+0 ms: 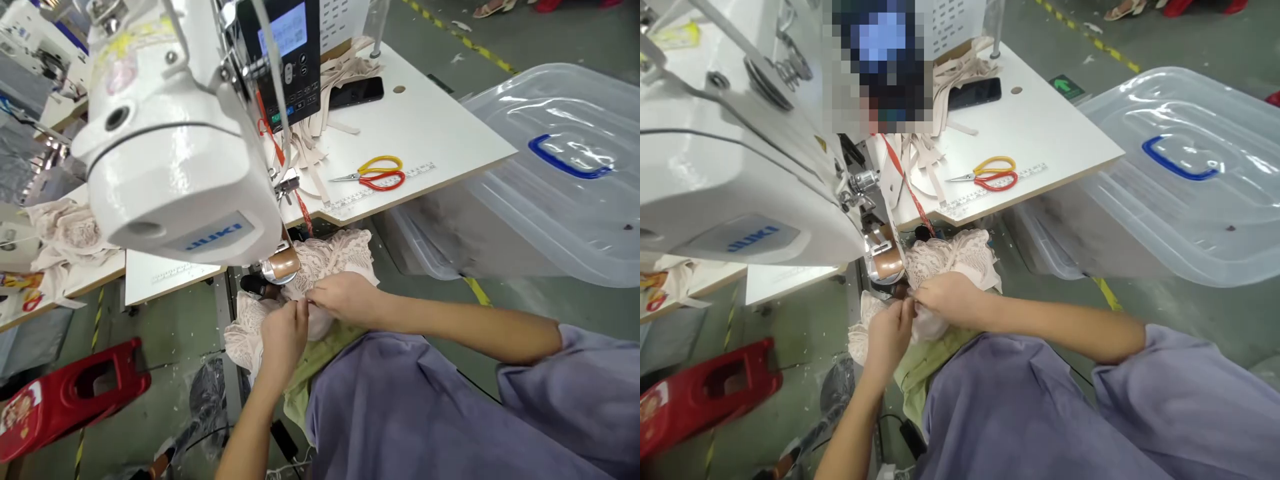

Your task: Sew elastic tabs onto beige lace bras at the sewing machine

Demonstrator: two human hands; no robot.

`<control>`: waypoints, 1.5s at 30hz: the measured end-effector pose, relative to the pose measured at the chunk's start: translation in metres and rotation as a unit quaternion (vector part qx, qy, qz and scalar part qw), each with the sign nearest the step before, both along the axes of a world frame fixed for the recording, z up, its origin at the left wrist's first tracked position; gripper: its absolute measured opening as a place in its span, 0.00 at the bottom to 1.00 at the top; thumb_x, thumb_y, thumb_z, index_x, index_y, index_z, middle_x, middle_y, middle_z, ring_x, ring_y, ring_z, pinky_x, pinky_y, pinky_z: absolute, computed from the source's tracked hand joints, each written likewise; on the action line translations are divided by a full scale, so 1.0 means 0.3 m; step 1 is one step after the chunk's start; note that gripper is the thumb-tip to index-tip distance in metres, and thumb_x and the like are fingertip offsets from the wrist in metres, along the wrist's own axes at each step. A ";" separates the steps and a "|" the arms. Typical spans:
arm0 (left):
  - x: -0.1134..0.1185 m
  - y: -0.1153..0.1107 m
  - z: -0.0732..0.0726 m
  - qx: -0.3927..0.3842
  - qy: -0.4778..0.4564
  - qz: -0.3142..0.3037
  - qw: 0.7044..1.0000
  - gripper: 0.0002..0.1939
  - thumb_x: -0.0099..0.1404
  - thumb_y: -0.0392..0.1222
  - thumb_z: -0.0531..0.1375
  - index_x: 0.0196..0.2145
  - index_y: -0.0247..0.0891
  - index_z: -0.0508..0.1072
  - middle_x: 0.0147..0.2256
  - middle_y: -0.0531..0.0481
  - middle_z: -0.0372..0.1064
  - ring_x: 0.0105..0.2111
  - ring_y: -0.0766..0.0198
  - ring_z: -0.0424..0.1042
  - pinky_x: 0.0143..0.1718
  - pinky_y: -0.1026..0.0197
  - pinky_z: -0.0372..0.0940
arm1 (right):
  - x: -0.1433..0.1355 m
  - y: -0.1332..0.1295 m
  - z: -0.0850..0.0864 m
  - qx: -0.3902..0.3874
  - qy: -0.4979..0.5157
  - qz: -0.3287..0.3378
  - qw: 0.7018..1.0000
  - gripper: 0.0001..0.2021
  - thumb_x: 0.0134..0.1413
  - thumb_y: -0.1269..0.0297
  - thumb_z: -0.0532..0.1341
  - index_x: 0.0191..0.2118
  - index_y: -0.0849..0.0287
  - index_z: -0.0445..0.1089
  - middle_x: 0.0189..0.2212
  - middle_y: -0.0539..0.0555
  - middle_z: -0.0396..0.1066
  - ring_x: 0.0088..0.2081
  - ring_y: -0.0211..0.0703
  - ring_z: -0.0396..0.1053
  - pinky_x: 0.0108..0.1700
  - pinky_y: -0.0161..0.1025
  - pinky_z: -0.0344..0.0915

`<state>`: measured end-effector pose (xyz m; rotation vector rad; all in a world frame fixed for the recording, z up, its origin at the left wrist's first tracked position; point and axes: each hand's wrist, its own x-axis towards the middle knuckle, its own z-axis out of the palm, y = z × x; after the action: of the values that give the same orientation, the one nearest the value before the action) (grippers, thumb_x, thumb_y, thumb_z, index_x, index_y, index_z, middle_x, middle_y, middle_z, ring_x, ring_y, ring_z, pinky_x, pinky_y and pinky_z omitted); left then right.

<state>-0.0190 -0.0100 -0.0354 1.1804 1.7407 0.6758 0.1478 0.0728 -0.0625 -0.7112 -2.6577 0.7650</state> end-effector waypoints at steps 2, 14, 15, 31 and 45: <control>-0.018 0.017 -0.043 -0.053 -0.164 0.027 0.985 0.23 0.68 0.59 0.56 0.26 0.38 0.72 0.19 0.50 0.66 0.22 0.60 0.69 0.29 0.58 0.64 | -0.012 0.016 -0.038 0.092 0.021 0.001 0.996 0.13 0.66 0.67 0.55 0.35 0.62 0.76 0.26 0.55 0.72 0.30 0.43 0.67 0.33 0.39 0.59; -0.005 -0.035 -0.016 0.044 -0.156 0.058 0.985 0.17 0.71 0.52 0.57 0.31 0.37 0.74 0.24 0.55 0.64 0.26 0.67 0.63 0.31 0.65 0.59 | 0.015 -0.041 -0.026 -0.091 0.151 -0.123 0.977 0.15 0.66 0.52 0.59 0.49 0.57 0.73 0.41 0.56 0.74 0.34 0.40 0.71 0.37 0.39 0.67; -0.001 -0.035 -0.013 0.047 -0.138 0.060 0.988 0.17 0.71 0.51 0.57 0.31 0.37 0.74 0.24 0.54 0.65 0.27 0.67 0.64 0.31 0.65 0.60 | 0.008 -0.042 -0.028 -0.086 0.150 -0.126 0.977 0.15 0.67 0.53 0.58 0.48 0.57 0.74 0.41 0.56 0.74 0.34 0.40 0.71 0.36 0.38 0.66; -0.054 -0.005 -0.104 0.005 -0.201 0.128 0.971 0.21 0.65 0.58 0.63 0.29 0.36 0.71 0.24 0.56 0.65 0.22 0.71 0.58 0.25 0.67 0.54 | 0.262 0.487 -0.038 0.086 -0.052 -0.349 0.932 0.18 0.67 0.70 0.51 0.56 0.63 0.72 0.53 0.65 0.73 0.51 0.52 0.70 0.48 0.45 0.65; -0.064 -0.013 -0.050 -0.032 -0.387 0.223 0.894 0.20 0.55 0.54 0.69 0.32 0.34 0.72 0.27 0.54 0.68 0.22 0.73 0.61 0.24 0.68 0.57 | 0.456 0.238 0.009 -0.056 -0.114 -0.276 0.953 0.18 0.57 0.60 0.65 0.53 0.56 0.70 0.39 0.66 0.76 0.33 0.46 0.74 0.31 0.44 0.64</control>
<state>-0.0381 -0.0137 -0.0504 0.3438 1.3074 1.1612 0.2848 0.1441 -0.0597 -1.5688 -2.4116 0.7030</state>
